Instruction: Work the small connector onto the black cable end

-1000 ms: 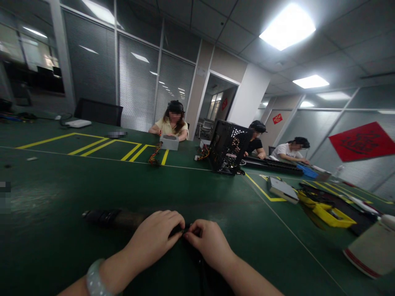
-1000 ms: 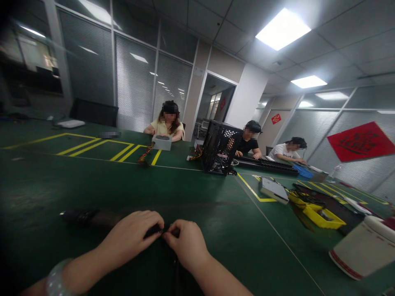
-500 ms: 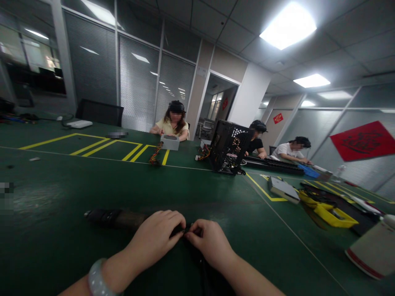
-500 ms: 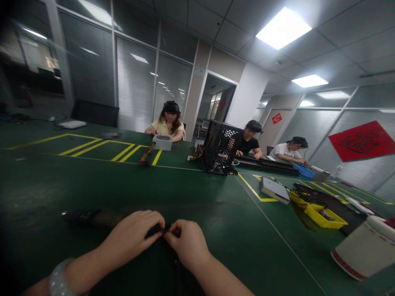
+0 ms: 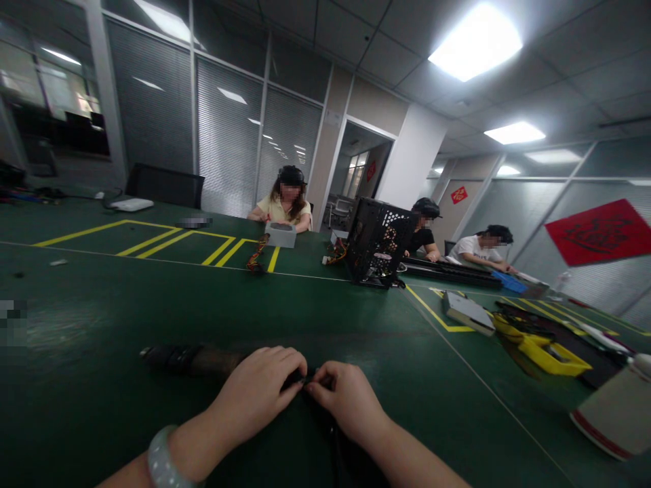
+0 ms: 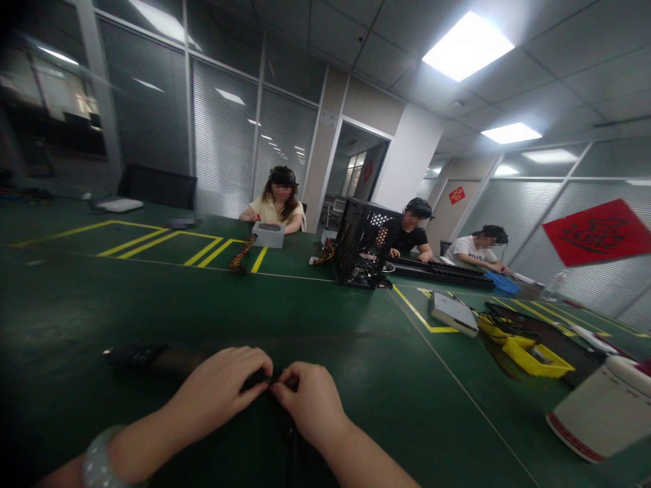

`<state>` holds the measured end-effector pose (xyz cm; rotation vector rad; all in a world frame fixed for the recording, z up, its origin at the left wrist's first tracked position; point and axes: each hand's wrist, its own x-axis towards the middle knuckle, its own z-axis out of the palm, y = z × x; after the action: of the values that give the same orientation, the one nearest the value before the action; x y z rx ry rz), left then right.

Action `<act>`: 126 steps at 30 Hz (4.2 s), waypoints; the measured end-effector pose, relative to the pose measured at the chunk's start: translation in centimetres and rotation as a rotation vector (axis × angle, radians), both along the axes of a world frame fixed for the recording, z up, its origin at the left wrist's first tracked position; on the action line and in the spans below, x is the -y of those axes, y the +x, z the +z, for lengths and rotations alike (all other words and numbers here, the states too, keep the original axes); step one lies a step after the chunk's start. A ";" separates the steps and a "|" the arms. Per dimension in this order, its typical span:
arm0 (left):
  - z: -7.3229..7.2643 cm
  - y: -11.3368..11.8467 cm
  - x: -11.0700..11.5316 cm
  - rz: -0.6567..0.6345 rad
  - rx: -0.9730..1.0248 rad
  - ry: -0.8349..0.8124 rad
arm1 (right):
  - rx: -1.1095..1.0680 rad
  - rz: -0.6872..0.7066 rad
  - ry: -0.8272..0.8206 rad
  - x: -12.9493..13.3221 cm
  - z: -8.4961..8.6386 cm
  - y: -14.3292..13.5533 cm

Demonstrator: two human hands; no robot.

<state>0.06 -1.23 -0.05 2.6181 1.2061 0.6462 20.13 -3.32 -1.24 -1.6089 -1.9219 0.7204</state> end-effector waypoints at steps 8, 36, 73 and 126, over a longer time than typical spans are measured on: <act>-0.2 0.0 -0.1 -0.014 0.011 -0.007 | 0.002 0.002 0.000 0.0 0.3 -0.1; -0.3 -0.1 -0.3 0.008 0.025 -0.012 | -0.007 0.006 0.018 -0.2 -0.5 0.1; -0.2 0.0 -0.1 0.000 0.009 0.005 | 0.011 0.009 -0.001 0.0 0.2 -0.1; 0.0 -0.1 -0.1 -0.054 0.002 0.016 | 0.023 0.027 0.019 0.0 0.3 -0.1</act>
<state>-0.04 -1.16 -0.04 2.6520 1.1300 0.6511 20.04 -3.36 -0.92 -1.5892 -1.9648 0.6958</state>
